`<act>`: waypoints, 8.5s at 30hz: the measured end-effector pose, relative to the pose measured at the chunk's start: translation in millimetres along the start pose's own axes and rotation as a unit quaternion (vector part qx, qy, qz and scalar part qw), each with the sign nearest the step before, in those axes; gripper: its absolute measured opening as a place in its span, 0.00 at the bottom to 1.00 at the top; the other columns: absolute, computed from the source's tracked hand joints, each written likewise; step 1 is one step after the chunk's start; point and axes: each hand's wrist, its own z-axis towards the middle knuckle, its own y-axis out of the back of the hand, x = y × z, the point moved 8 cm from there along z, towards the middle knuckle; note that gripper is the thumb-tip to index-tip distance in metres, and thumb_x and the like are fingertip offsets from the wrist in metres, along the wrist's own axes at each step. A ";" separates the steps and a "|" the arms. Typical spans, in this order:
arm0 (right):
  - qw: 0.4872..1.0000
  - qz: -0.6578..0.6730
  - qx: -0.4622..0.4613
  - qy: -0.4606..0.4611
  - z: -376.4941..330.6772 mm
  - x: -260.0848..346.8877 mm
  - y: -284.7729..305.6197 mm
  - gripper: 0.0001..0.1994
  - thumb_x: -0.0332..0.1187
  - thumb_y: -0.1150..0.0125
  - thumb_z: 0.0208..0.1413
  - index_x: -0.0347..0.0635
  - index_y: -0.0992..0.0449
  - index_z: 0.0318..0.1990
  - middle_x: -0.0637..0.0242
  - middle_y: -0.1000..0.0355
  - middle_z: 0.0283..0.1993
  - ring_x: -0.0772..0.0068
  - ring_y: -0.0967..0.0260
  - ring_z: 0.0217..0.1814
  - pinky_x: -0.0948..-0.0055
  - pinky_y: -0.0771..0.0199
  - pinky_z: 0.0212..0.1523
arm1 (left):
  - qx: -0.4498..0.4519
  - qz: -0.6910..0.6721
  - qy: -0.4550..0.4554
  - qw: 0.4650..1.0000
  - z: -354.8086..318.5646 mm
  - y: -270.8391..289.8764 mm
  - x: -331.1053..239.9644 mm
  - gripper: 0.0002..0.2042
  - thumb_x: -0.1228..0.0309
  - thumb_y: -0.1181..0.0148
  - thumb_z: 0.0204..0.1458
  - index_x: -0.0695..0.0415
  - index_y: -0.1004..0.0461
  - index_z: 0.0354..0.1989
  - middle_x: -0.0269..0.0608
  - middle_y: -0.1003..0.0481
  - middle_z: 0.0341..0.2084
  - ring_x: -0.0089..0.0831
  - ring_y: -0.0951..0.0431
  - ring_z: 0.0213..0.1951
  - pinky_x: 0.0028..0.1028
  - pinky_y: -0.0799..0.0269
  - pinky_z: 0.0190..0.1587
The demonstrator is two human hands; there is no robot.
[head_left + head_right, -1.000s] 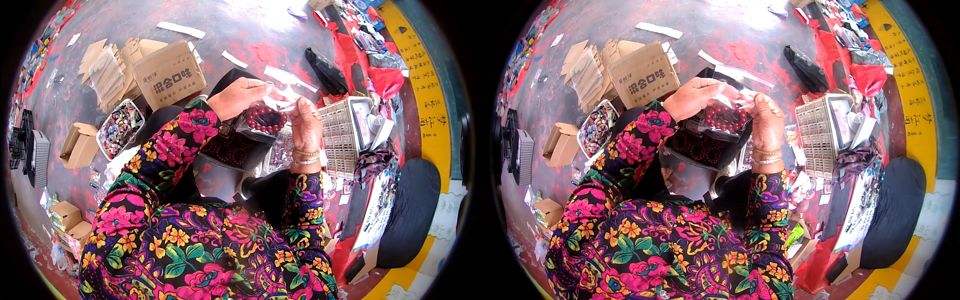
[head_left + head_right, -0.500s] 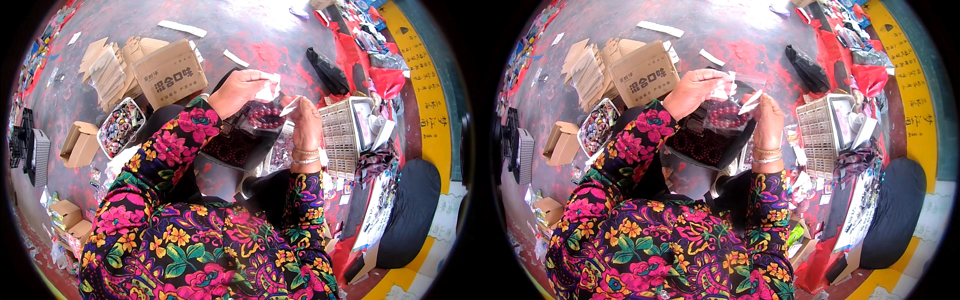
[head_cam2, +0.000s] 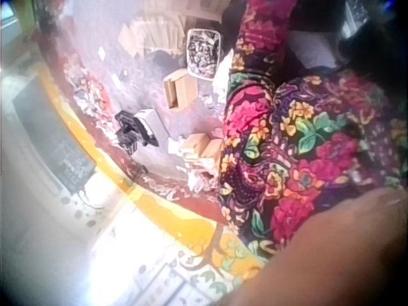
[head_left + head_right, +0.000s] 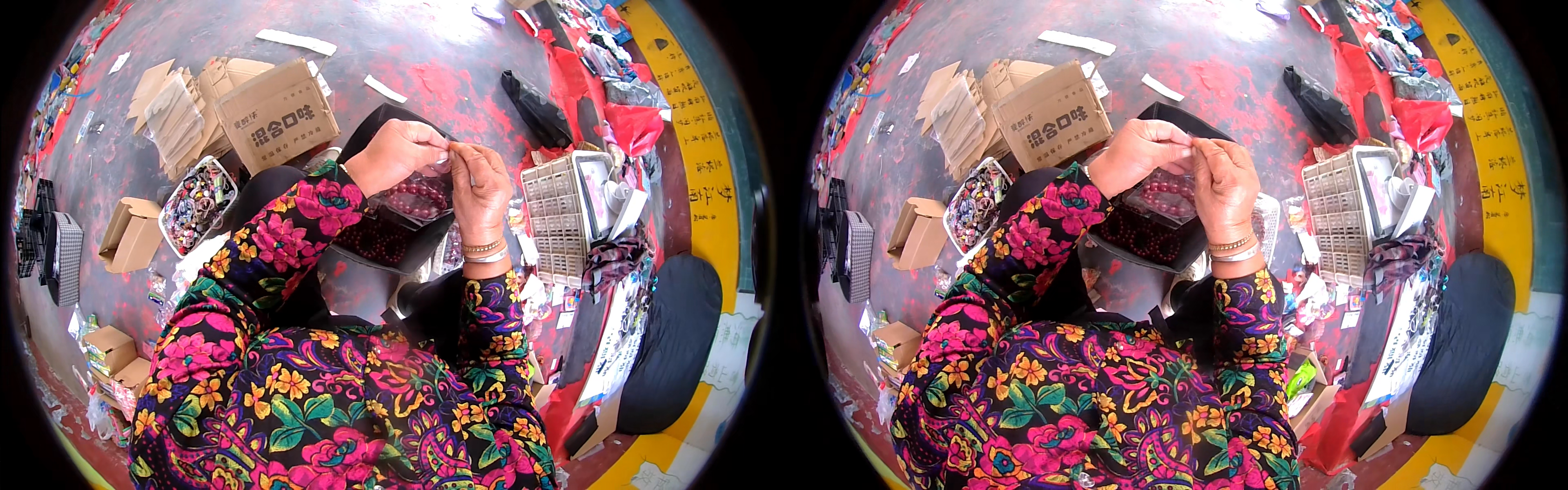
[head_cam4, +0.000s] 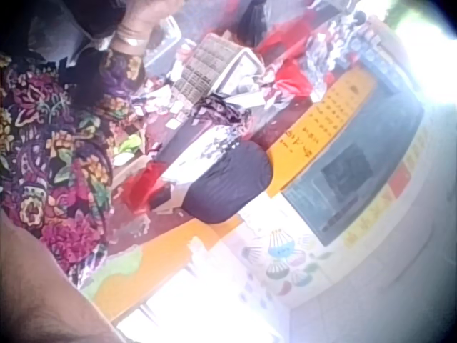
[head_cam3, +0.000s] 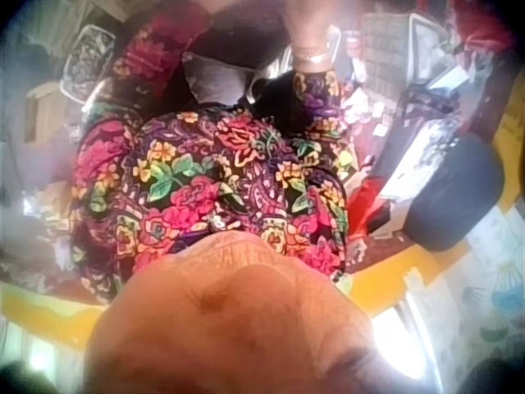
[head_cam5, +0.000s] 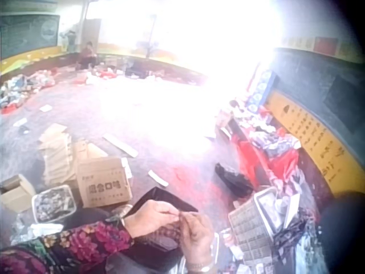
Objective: The person sits on the floor and packs red beads from a black container into small clear plastic bags. They seal the bags and place them into a white plastic basket, repeating the process throughout the video.
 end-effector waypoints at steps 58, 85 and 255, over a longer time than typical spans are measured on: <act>0.771 0.363 -0.291 -0.434 -73.2 -207.7 147.8 0.03 0.28 0.43 0.51 0.39 0.27 0.31 0.71 0.30 0.22 0.80 0.34 0.21 0.84 0.36 0.23 | 0.008 -0.095 0.033 0.995 -1.0 12.9 -5.9 0.10 0.75 0.47 0.53 0.66 0.28 0.42 0.48 0.24 0.37 0.34 0.23 0.41 0.29 0.28 0.46; 0.798 -0.337 -0.271 -0.420 -174.6 -277.1 301.8 0.18 0.37 0.46 0.47 0.34 0.25 0.43 0.55 0.25 0.36 0.64 0.28 0.34 0.71 0.31 0.39 | 0.040 -0.077 0.032 0.996 0.3 3.6 -2.7 0.09 0.75 0.48 0.53 0.66 0.28 0.41 0.47 0.24 0.36 0.33 0.23 0.41 0.28 0.27 0.45; 0.932 0.225 0.144 -0.245 -22.4 -69.3 37.0 0.02 0.23 0.39 0.48 0.36 0.22 0.29 0.69 0.26 0.28 0.82 0.33 0.32 0.82 0.34 0.35 | 0.078 0.135 -0.142 0.977 -5.0 -3.4 -34.5 0.08 0.75 0.52 0.57 0.67 0.28 0.35 0.42 0.24 0.30 0.27 0.23 0.36 0.23 0.28 0.41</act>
